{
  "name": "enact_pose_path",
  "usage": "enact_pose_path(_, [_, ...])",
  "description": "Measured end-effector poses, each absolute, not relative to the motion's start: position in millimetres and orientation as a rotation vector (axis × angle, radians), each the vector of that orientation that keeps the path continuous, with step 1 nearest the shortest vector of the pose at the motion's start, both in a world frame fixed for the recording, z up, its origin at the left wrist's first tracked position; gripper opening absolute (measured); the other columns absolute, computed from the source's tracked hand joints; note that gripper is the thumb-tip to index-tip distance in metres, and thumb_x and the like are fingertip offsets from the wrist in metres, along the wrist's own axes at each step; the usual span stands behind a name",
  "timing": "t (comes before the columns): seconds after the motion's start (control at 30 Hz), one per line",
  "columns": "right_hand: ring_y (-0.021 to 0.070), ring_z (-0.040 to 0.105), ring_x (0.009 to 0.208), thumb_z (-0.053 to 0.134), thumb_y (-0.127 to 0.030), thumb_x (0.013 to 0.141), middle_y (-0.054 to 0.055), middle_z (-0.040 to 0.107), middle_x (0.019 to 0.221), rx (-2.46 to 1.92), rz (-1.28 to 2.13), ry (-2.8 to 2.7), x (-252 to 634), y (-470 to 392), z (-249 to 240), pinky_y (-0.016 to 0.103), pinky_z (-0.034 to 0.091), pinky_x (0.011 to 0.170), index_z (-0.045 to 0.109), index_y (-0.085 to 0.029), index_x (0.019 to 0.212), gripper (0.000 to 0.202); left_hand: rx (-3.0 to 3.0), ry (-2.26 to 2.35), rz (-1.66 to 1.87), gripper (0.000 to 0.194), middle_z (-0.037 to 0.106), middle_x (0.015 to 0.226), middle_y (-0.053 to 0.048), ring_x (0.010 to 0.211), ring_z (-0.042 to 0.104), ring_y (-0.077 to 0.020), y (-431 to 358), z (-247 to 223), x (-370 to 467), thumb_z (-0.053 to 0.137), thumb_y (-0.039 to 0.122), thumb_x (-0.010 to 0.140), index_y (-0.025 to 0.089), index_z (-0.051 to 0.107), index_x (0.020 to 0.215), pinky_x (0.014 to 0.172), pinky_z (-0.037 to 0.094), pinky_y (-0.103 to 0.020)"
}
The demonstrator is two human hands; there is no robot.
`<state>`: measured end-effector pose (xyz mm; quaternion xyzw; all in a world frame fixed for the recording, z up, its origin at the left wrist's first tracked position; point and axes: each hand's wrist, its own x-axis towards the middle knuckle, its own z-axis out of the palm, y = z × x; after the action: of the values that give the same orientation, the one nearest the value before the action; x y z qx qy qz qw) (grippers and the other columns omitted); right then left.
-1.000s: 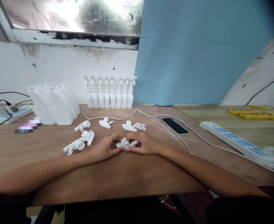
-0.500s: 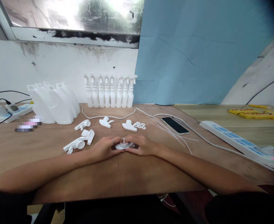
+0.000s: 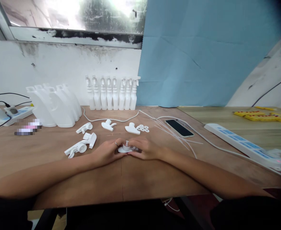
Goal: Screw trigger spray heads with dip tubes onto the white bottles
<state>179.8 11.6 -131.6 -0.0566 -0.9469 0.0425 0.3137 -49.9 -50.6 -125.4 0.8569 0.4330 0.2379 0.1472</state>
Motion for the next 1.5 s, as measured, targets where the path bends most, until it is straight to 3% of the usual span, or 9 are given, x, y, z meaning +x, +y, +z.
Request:
enact_pose_path(0.27, [0.0185,0.063,0.071,0.059,-0.034,0.091,0.005,0.068,0.083,-0.259,-0.016,-2.411,187.8,16.1,-115.2,0.032,0.049,0.072,0.054,-0.018,0.119,0.033,2.517,1.136,0.715,0.029,0.068,0.111,-0.006,0.097,0.066,-0.0222,-47.9,-129.6,-51.6,0.057,0.029,0.092,0.024,0.053,0.120,0.083,0.050,-0.032])
enact_pose_path(0.37, [0.0182,0.061,0.068,0.050,-0.027,0.094,0.005,0.067,0.076,-0.476,-0.185,-2.363,200.9,33.5,-101.2,0.031,0.045,0.071,0.061,-0.018,0.102,0.016,2.546,1.128,0.737,0.029,0.068,0.113,-0.006,0.099,0.066,-0.0224,-48.6,-131.3,-52.1,0.057,0.028,0.092,0.023,0.054,0.121,0.086,0.050,-0.032])
enact_pose_path(0.53, [0.0203,0.061,0.078,0.044,-0.023,0.093,0.009,0.070,0.087,-1.437,-0.183,-2.426,243.6,76.9,-81.4,0.028,0.037,0.068,0.065,-0.017,0.089,0.023,2.583,1.131,0.718,0.030,0.067,0.113,-0.006,0.099,0.065,-0.0226,-50.5,-129.2,-49.6,0.055,0.028,0.094,0.022,0.053,0.123,0.085,0.051,-0.033])
enact_pose_path(0.8, [0.0145,0.052,0.055,0.065,-0.014,0.070,0.002,0.060,0.058,-1.830,0.180,-2.527,289.0,110.4,-84.3,0.025,0.029,0.052,0.060,-0.016,0.058,0.012,2.645,1.104,0.653,0.030,0.064,0.105,-0.007,0.093,0.063,-0.0221,-48.9,-127.1,-49.9,0.050,0.028,0.095,0.022,0.053,0.124,0.081,0.050,-0.033])
enact_pose_path(0.97, [0.0142,0.048,0.051,0.062,-0.012,0.065,0.001,0.053,0.050,-1.822,0.215,-2.426,282.4,112.8,-90.7,0.026,0.028,0.052,0.057,-0.016,0.053,0.014,2.552,1.112,0.650,0.031,0.065,0.107,-0.005,0.093,0.062,-0.0204,-46.4,-128.2,-50.5,0.054,0.025,0.091,0.024,0.050,0.122,0.083,0.049,-0.032])
enact_pose_path(1.03, [0.0148,0.050,0.055,0.060,-0.014,0.068,0.001,0.056,0.056,-1.772,0.191,-2.333,280.5,112.9,-89.3,0.025,0.031,0.054,0.062,-0.015,0.065,0.004,2.544,1.114,0.650,0.031,0.065,0.108,-0.005,0.094,0.062,-0.0209,-46.0,-128.4,-50.1,0.055,0.025,0.090,0.023,0.050,0.121,0.084,0.049,-0.033])
enact_pose_path(1.13, [0.0137,0.049,0.056,0.053,-0.017,0.075,-0.001,0.058,0.065,-1.653,0.206,-2.168,280.6,110.6,-80.1,0.025,0.034,0.056,0.064,-0.016,0.098,0.026,2.511,1.144,0.650,0.031,0.065,0.106,-0.005,0.092,0.062,-0.0218,-47.1,-127.2,-49.0,0.056,0.027,0.090,0.022,0.049,0.120,0.080,0.049,-0.033])
enact_pose_path(1.33, [0.0147,0.055,0.069,0.060,-0.026,0.074,0.001,0.061,0.082,-0.791,1.140,-1.479,273.9,96.8,-50.9,0.027,0.043,0.059,0.063,-0.024,0.094,0.020,2.451,1.172,0.653,0.032,0.065,0.099,-0.005,0.086,0.063,-0.0214,-49.4,-122.1,-47.2,0.058,0.029,0.088,0.021,0.049,0.119,0.077,0.049,-0.032])
enact_pose_path(1.5, [0.0098,0.055,0.069,0.075,-0.019,0.071,-0.002,0.063,0.086,-0.630,1.399,-1.308,232.5,63.8,-56.1,0.022,0.045,0.058,0.066,-0.025,0.093,0.024,2.455,1.109,0.694,0.029,0.066,0.107,-0.006,0.094,0.063,-0.0218,-48.4,-123.2,-46.6,0.057,0.026,0.089,0.022,0.054,0.117,0.084,0.048,-0.033])
